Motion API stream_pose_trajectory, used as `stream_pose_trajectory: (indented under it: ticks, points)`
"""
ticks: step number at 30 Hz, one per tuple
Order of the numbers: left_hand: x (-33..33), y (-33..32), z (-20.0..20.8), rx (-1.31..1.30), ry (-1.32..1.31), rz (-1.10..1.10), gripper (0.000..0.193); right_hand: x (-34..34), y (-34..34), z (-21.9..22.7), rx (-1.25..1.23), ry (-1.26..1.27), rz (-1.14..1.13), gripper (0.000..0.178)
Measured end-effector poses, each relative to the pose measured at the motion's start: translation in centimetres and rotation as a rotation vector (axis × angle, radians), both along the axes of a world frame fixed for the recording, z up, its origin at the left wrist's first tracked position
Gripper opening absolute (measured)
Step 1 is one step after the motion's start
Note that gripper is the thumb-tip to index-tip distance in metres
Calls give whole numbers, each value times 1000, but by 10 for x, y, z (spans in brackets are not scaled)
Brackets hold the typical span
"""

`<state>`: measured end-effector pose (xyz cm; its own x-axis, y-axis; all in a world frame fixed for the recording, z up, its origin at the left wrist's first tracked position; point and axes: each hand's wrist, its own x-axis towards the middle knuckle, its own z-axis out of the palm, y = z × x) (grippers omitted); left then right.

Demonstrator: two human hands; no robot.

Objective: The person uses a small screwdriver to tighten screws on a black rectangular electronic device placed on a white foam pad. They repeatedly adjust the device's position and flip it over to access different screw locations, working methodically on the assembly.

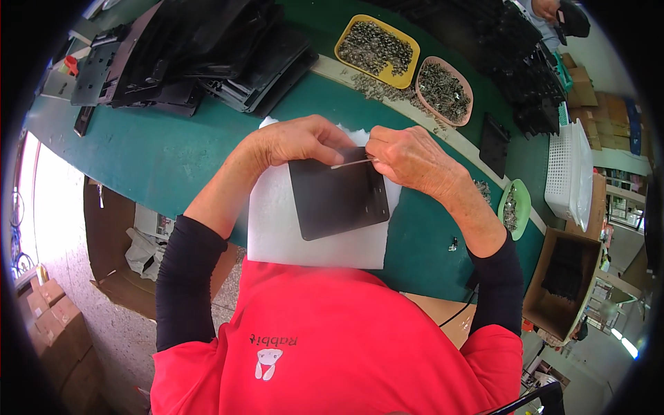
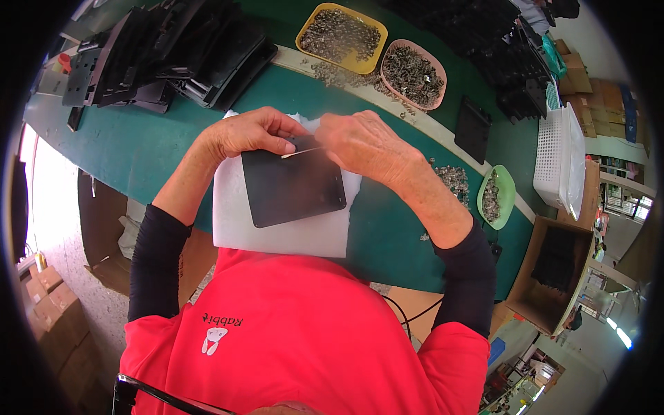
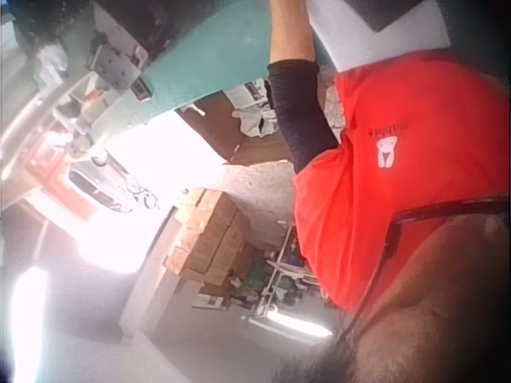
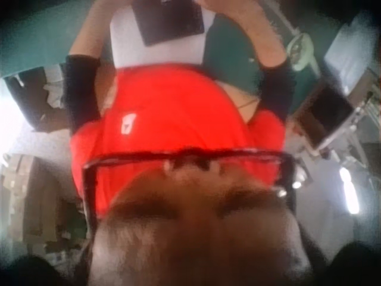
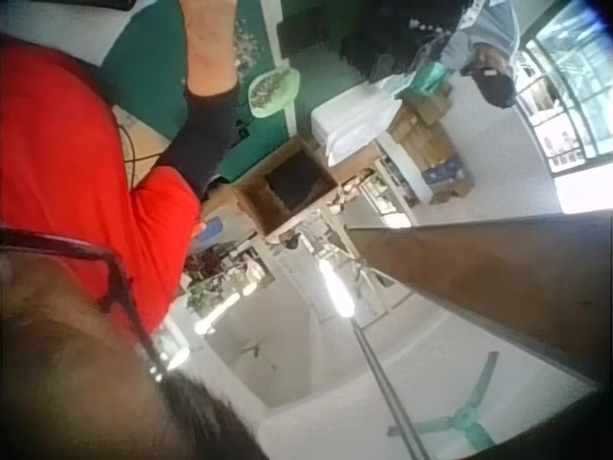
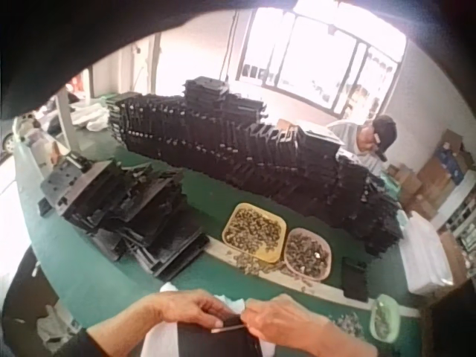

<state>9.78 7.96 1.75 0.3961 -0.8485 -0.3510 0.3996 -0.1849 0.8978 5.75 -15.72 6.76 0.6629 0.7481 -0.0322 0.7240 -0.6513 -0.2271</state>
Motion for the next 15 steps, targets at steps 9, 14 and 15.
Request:
stream_pose_trajectory:
  ticks: [9,14,15]
  points:
    - [-2,-5,1,67,-22,58,40,-3,10,-1,-122,-83,69,11]
    - [-4,-5,2,95,-81,74,40,-3,15,7,-178,-99,108,9]
    - [-4,-5,2,99,-92,62,40,-2,15,8,-182,-92,108,9]
